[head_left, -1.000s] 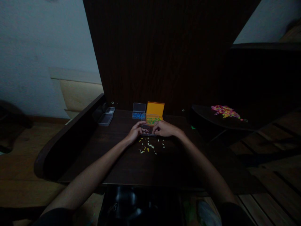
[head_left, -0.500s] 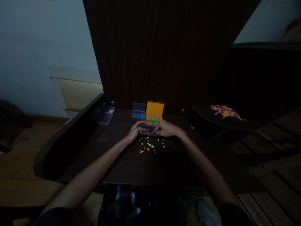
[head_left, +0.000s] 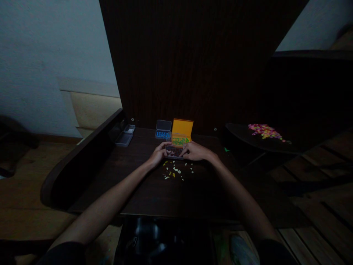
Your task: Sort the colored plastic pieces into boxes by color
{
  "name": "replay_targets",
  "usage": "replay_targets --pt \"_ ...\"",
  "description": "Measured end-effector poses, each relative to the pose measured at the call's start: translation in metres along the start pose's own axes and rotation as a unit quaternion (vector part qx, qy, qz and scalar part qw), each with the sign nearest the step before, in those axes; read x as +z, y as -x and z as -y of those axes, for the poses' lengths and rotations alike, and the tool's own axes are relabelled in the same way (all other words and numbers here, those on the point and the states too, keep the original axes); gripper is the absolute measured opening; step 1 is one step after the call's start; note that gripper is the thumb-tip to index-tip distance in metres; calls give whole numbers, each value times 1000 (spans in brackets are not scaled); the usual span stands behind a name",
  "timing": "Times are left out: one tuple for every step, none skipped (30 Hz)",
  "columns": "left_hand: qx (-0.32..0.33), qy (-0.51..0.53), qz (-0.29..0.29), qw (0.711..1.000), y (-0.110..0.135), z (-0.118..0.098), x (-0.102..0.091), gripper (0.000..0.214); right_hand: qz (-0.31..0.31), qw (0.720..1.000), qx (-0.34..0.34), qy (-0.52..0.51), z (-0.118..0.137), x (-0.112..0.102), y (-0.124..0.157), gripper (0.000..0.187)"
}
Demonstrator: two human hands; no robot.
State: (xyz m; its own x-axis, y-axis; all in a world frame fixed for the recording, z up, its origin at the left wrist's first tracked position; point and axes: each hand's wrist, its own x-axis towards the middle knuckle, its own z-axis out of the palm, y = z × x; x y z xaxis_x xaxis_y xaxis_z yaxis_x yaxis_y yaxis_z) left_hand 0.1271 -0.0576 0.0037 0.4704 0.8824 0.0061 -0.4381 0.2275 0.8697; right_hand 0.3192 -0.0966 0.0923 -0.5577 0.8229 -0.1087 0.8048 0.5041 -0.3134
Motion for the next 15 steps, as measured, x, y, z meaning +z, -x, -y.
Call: replay_targets --pt "1 -1 1 1000 0 0 0 55 -5 1000 1 5 0 0 0 33" --pt "2 -1 0 1000 0 0 0 55 -11 1000 3 13 0 0 1 33" --pt "2 -1 -1 1000 -1 1 -1 55 -18 1000 7 22 0 0 2 33" --pt "2 -2 -2 1000 -1 1 -1 55 -23 999 11 34 1 0 3 33" --pt "2 -2 -4 1000 -1 1 0 56 -25 999 14 46 2 -1 4 33" --pt "1 -3 -4 1000 -1 1 0 56 -26 998 17 57 3 -1 5 33" --pt "-1 -3 -4 1000 -1 1 0 56 -25 997 20 66 5 -2 5 33" --pt "-2 -5 -4 1000 -1 1 0 56 -23 997 22 73 6 -2 6 34" --pt "-3 -6 -4 1000 -1 0 0 56 -21 997 23 77 7 -2 6 34" --pt "-4 -7 -4 1000 -1 0 0 56 -18 996 25 80 8 -2 7 34" --pt "-4 -7 -4 1000 -1 0 0 55 -16 996 28 81 9 -3 7 34" --pt "-3 -7 -5 1000 -1 0 1 55 -15 996 33 82 10 -3 7 34" --pt "-2 -6 -6 1000 -1 0 1 55 -15 996 39 84 12 -3 7 34" --pt "-2 -6 -8 1000 0 -1 1 55 -17 995 44 86 13 -4 8 34" --pt "-2 -7 -10 1000 0 -1 1 55 -21 995 47 87 14 -4 8 34"
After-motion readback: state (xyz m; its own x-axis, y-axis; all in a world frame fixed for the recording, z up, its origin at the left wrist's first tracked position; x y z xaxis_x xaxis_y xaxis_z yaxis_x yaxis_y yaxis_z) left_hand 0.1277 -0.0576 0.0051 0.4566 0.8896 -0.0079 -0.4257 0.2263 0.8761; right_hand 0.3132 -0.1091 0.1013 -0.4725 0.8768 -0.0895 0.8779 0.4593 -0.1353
